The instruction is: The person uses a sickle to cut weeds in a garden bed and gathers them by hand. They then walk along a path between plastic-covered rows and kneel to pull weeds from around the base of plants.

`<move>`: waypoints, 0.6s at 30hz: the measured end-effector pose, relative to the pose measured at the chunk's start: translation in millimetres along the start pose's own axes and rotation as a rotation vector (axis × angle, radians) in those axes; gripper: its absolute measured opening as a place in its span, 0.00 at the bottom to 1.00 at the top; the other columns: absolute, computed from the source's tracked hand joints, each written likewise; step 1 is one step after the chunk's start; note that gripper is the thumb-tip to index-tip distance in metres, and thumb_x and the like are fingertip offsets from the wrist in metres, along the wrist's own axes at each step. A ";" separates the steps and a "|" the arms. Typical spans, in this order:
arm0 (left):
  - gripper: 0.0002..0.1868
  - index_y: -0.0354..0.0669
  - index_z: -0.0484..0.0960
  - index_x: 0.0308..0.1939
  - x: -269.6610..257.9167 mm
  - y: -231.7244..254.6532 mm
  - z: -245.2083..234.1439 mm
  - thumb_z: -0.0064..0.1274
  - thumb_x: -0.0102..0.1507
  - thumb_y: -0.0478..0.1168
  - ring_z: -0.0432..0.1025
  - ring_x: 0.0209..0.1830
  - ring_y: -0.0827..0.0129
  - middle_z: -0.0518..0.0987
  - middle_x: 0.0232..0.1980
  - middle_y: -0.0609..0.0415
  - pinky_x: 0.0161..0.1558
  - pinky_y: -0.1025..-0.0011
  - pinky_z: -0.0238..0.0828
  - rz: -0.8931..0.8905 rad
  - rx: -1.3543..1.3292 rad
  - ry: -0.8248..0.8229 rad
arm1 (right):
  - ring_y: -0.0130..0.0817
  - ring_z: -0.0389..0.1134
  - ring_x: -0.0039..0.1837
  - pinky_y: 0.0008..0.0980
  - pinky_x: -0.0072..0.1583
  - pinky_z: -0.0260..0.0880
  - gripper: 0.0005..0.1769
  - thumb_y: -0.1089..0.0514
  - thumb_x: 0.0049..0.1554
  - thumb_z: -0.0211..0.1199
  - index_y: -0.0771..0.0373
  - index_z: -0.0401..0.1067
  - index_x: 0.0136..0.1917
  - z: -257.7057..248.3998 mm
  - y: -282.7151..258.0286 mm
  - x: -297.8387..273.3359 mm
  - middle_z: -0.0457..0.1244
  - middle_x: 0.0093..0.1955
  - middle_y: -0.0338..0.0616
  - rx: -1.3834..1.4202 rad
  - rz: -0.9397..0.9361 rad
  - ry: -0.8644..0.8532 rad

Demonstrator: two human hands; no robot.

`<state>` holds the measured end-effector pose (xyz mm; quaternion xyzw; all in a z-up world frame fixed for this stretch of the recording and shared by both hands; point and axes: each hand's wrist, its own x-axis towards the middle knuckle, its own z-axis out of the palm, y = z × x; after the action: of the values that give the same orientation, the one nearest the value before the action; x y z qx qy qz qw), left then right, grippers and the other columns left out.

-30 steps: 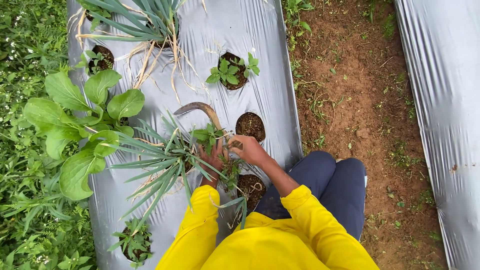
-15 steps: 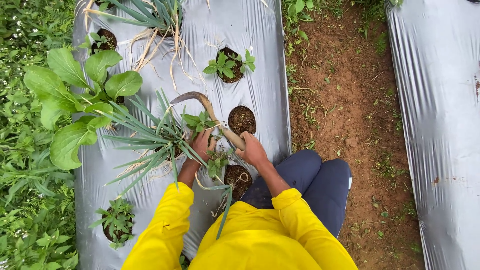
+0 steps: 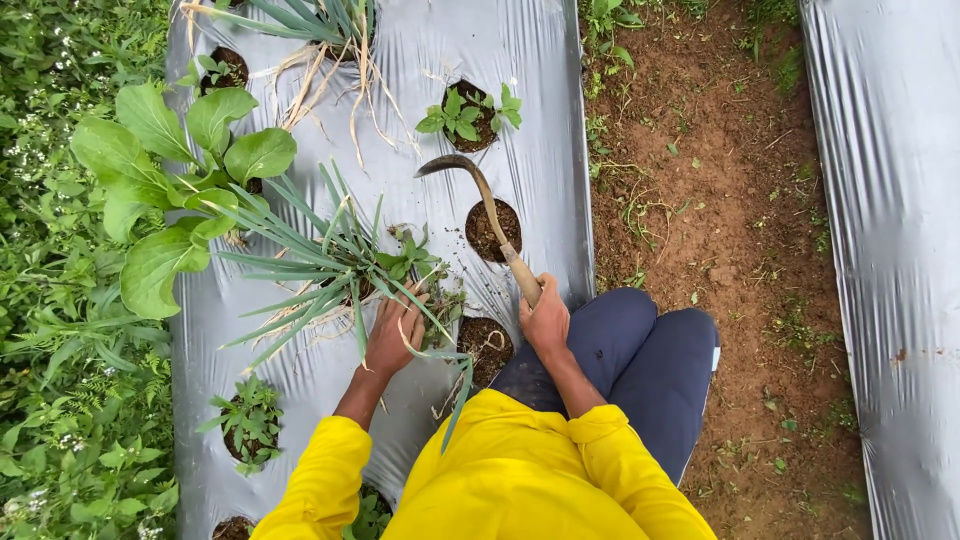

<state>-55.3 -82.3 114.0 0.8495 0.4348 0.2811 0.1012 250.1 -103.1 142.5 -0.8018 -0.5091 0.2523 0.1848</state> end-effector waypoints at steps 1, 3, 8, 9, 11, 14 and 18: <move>0.24 0.51 0.77 0.66 -7.8 -0.6 5.6 0.47 0.65 0.42 0.64 0.74 0.49 0.71 0.72 0.46 0.68 0.45 0.61 -0.034 0.036 -0.081 | 0.61 0.73 0.55 0.59 0.55 0.73 0.26 0.57 0.57 0.63 0.48 0.56 0.65 -0.5 3.1 -3.4 0.69 0.52 0.57 0.027 0.032 0.023; 0.26 0.56 0.74 0.69 -16.8 7.6 5.6 0.49 0.66 0.50 0.64 0.74 0.49 0.68 0.73 0.48 0.69 0.44 0.61 -0.070 0.072 -0.167 | 0.61 0.74 0.55 0.60 0.55 0.73 0.26 0.57 0.58 0.64 0.49 0.56 0.65 -0.7 7.3 -7.2 0.69 0.52 0.58 0.055 0.067 0.043; 0.39 0.65 0.61 0.79 -10.7 37.9 -3.6 0.52 0.63 0.59 0.44 0.84 0.46 0.52 0.83 0.48 0.75 0.33 0.45 -0.050 0.128 -0.315 | 0.67 0.73 0.55 0.64 0.54 0.73 0.27 0.58 0.58 0.64 0.50 0.56 0.66 -7.3 4.9 -10.2 0.69 0.53 0.64 0.183 0.111 0.080; 0.39 0.65 0.61 0.79 -7.1 36.7 -0.8 0.52 0.63 0.59 0.44 0.84 0.46 0.52 0.83 0.48 0.75 0.33 0.45 -0.047 0.129 -0.315 | 0.67 0.73 0.55 0.64 0.54 0.73 0.27 0.58 0.58 0.64 0.50 0.56 0.66 -8.3 4.4 -10.0 0.69 0.53 0.64 0.185 0.112 0.082; 0.39 0.67 0.57 0.81 -0.8 34.2 6.3 0.49 0.65 0.57 0.45 0.83 0.44 0.53 0.83 0.48 0.74 0.31 0.46 -0.059 0.228 -0.279 | 0.70 0.72 0.57 0.66 0.56 0.72 0.27 0.56 0.57 0.66 0.48 0.57 0.65 -9.6 3.9 -8.9 0.70 0.55 0.64 0.192 0.137 0.084; 0.40 0.72 0.52 0.82 2.3 17.1 31.3 0.47 0.66 0.61 0.43 0.84 0.44 0.49 0.85 0.47 0.71 0.31 0.49 -0.060 0.336 -0.293 | 0.71 0.72 0.58 0.66 0.57 0.72 0.26 0.57 0.57 0.65 0.48 0.57 0.64 -12.2 3.9 -9.0 0.70 0.55 0.65 0.220 0.145 0.088; 0.35 0.71 0.51 0.82 29.0 12.3 34.7 0.44 0.71 0.52 0.39 0.85 0.45 0.45 0.86 0.48 0.69 0.33 0.54 -0.087 0.300 -0.286 | 0.70 0.72 0.59 0.66 0.58 0.72 0.27 0.57 0.56 0.67 0.47 0.57 0.64 -10.0 8.4 -7.3 0.69 0.57 0.64 0.224 0.178 0.087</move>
<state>-13.8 -64.2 101.9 0.8667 0.4893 0.0851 0.0462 259.5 -113.6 147.5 -0.8285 -0.3961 0.2878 0.2719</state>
